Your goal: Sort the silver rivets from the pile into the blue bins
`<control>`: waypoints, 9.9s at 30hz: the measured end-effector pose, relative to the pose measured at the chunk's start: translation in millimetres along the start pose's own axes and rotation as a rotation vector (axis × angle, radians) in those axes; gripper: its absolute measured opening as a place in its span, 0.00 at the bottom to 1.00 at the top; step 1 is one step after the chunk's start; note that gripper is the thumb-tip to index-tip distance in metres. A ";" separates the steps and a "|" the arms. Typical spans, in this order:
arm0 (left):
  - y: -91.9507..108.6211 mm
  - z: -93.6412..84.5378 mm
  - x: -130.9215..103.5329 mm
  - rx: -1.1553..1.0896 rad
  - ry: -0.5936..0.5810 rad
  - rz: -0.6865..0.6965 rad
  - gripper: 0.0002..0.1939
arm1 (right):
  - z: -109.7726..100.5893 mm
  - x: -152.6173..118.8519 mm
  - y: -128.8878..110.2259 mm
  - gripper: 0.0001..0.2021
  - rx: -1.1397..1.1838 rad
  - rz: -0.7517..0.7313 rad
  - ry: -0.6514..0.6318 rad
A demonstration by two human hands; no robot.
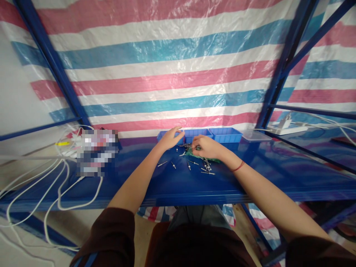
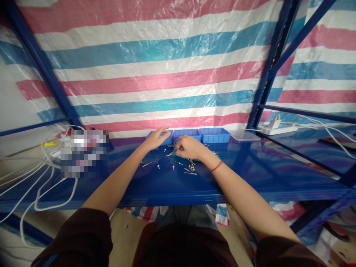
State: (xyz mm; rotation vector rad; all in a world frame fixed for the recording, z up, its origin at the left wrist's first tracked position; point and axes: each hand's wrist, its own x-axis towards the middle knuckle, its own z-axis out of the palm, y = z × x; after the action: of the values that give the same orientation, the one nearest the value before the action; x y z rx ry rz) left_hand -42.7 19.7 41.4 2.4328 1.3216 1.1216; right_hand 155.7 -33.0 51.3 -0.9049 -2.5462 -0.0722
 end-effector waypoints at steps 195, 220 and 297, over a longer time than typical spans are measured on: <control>-40.1 -27.1 3.4 0.111 0.454 0.054 0.14 | 21.3 81.7 24.3 0.11 0.847 0.643 0.511; 22.4 -2.3 -1.6 0.127 -0.054 0.393 0.11 | -3.4 -101.9 89.0 0.16 -0.558 0.815 -0.286; 21.1 51.0 -6.6 -0.507 -0.008 -0.125 0.12 | 15.5 -8.7 39.6 0.13 0.216 0.322 0.304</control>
State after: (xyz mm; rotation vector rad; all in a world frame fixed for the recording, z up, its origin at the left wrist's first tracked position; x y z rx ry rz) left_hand 3.5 12.3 11.3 1.9599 1.0129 1.2311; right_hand 180.0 -4.0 29.9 -1.1093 -2.0596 0.1491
